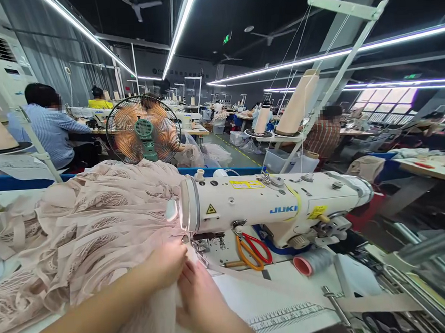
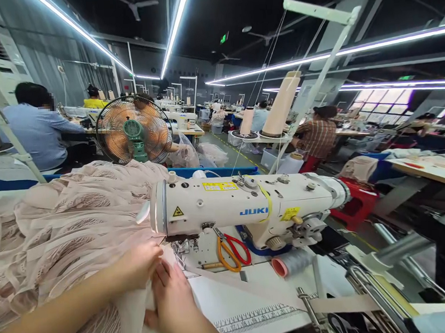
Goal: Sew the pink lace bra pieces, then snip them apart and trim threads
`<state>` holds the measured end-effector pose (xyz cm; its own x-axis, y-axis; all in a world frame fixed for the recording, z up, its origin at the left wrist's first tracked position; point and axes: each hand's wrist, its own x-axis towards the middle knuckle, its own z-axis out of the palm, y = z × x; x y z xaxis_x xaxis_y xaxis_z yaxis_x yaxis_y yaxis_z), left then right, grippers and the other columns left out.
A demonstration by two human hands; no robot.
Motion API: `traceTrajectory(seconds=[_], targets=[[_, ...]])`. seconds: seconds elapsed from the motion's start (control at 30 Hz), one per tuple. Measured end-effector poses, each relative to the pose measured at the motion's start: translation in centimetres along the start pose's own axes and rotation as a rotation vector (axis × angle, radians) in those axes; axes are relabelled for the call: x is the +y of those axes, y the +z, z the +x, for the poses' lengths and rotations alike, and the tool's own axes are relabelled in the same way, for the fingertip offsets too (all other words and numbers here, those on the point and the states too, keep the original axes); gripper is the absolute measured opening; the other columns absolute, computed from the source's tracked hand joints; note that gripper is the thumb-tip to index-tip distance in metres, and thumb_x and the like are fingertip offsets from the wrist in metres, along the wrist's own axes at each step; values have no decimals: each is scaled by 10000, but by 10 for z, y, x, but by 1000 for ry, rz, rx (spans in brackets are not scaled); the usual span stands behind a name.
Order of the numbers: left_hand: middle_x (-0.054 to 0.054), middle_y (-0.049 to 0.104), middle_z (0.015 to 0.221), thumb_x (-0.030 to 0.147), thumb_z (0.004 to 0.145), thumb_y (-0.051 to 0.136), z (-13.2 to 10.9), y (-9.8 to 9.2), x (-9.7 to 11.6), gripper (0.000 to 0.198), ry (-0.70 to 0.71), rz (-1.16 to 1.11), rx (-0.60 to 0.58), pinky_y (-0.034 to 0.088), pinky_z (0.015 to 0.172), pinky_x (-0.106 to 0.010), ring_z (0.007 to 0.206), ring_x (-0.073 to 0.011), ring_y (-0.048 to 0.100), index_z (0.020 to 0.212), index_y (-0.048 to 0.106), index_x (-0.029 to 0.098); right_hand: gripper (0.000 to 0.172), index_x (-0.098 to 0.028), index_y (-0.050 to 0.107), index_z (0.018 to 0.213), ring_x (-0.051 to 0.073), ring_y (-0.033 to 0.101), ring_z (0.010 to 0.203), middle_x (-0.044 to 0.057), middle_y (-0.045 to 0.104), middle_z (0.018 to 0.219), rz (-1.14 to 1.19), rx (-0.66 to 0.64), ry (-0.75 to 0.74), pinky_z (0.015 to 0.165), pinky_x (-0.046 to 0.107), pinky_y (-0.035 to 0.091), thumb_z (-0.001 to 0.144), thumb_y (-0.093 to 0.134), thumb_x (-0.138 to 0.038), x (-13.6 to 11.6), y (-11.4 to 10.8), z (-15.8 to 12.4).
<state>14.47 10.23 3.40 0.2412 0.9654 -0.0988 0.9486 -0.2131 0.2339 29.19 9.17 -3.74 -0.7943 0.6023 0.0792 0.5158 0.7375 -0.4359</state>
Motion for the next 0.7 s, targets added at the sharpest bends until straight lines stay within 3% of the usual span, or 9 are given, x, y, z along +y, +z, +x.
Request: traceTrajectory(seconds=[0.07, 0.2, 0.5, 0.7], targets=[[-113, 652, 1167, 192, 860, 472, -16, 11, 4, 271, 86, -3, -64, 479, 924, -326, 1068, -253, 612, 1052, 660, 154, 786, -183, 298, 1457, 277, 237, 1383, 102, 329, 1493, 12, 40, 14, 1136, 458, 158, 780, 594, -452, 0, 4, 1], [-187, 374, 1454, 335, 909, 439, -21, 27, -3, 539, 121, -39, -117, 312, 1093, -467, 1343, -306, 349, 1379, 409, 72, 775, -192, 295, 1460, 275, 233, 1386, 97, 280, 1511, 25, 74, 39, 1137, 445, 174, 793, 609, -429, -4, 1, 1], [-168, 345, 1466, 372, 933, 428, -10, 32, -21, 538, 170, -5, -95, 298, 1102, -474, 1351, -301, 330, 1396, 396, 100, 556, -52, 534, 1294, 306, 413, 1293, 164, 470, 1382, -65, 154, 39, 1077, 438, 341, 857, 553, -395, 8, 5, -21], [-180, 378, 1449, 345, 927, 445, -6, 31, -22, 511, 203, 45, -70, 336, 1081, -470, 1331, -309, 369, 1375, 426, 100, 460, -67, 584, 1238, 316, 517, 1203, 167, 568, 1285, -201, 304, -50, 988, 438, 459, 875, 526, -344, 23, 3, -36]])
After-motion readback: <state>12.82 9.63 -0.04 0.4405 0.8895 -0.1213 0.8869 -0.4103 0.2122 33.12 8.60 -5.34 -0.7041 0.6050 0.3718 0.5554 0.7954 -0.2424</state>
